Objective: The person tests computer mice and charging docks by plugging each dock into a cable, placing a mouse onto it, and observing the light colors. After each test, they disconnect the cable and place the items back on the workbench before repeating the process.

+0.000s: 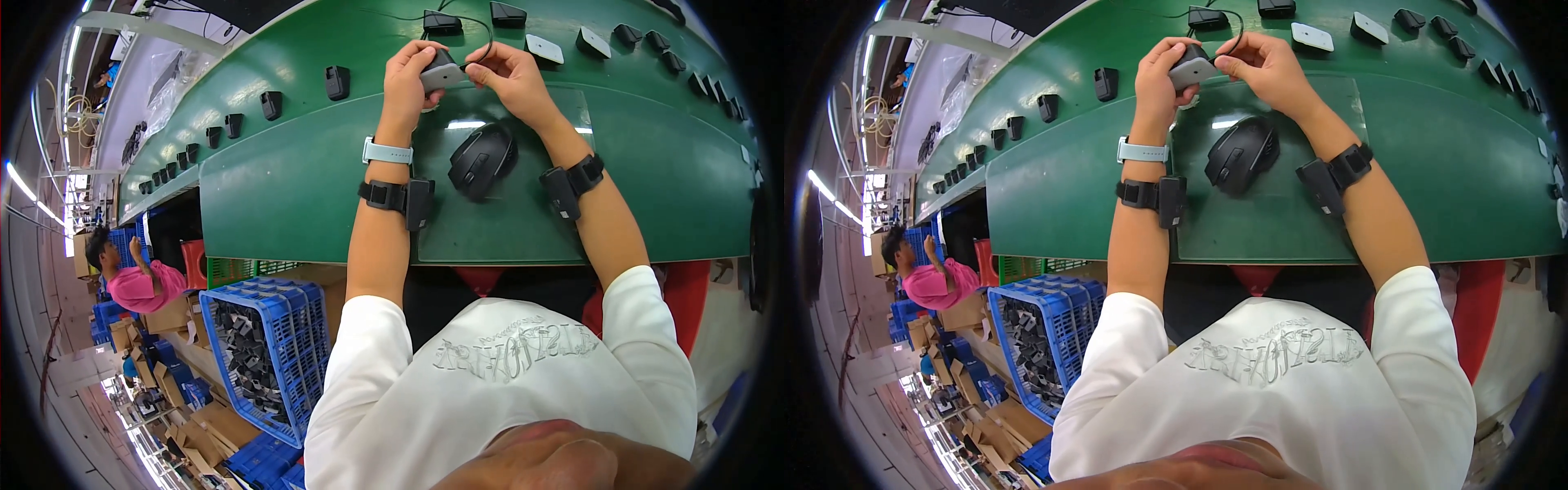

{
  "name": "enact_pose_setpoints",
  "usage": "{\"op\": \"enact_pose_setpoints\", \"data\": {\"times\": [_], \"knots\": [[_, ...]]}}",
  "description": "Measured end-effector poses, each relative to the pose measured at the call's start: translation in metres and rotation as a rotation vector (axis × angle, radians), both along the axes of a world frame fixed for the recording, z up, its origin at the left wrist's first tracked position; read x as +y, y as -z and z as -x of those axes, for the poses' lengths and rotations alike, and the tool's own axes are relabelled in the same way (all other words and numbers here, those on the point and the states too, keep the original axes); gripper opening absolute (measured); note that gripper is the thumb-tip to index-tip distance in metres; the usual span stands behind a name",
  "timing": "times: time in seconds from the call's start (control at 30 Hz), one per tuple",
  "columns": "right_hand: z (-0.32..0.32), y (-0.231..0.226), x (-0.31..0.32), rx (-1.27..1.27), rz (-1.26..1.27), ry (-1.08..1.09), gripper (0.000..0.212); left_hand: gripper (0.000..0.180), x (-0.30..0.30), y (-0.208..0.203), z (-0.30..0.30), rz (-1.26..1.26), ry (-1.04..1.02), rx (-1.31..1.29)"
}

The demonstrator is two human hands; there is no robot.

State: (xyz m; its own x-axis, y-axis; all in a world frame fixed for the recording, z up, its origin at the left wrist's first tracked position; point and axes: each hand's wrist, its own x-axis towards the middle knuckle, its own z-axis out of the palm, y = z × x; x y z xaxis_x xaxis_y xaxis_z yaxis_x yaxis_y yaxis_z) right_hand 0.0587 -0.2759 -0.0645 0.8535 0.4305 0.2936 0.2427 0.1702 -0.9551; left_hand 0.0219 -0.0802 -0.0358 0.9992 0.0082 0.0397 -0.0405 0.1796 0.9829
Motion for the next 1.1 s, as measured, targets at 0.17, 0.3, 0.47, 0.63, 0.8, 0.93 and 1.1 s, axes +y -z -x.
{"op": "enact_pose_setpoints", "data": {"times": [0.17, 0.3, 0.47, 0.63, 0.8, 0.93, 1.1], "knots": [[0.0, 0.008, 0.008, -0.007, -0.117, -0.014, 0.015, 0.027, -0.002, -0.005, 0.003, -0.016, 0.013, 0.005], [-0.003, 0.005, 0.003, 0.071, -0.006, -0.048, 0.014, 0.03, -0.004, -0.005, 0.005, -0.084, 0.024, -0.052], [-0.002, -0.015, -0.017, 0.013, 0.052, -0.493, 0.048, 0.032, 0.005, 0.02, -0.006, 0.3, -0.069, -0.145], [0.008, -0.029, -0.025, -0.372, 0.62, -0.693, 0.088, 0.031, 0.028, 0.047, -0.026, 0.715, -0.226, -0.197], [0.015, -0.031, -0.013, -0.04, 0.438, -0.556, 0.09, 0.029, 0.025, 0.056, -0.031, 0.717, -0.257, -0.186], [0.026, -0.026, -0.004, -0.529, 0.688, -0.431, 0.079, 0.03, 0.021, 0.052, -0.029, 0.654, -0.2, -0.253], [0.014, -0.024, -0.01, -0.261, 0.471, -0.446, 0.073, 0.031, 0.022, 0.043, -0.025, 0.589, -0.089, -0.282]]}}
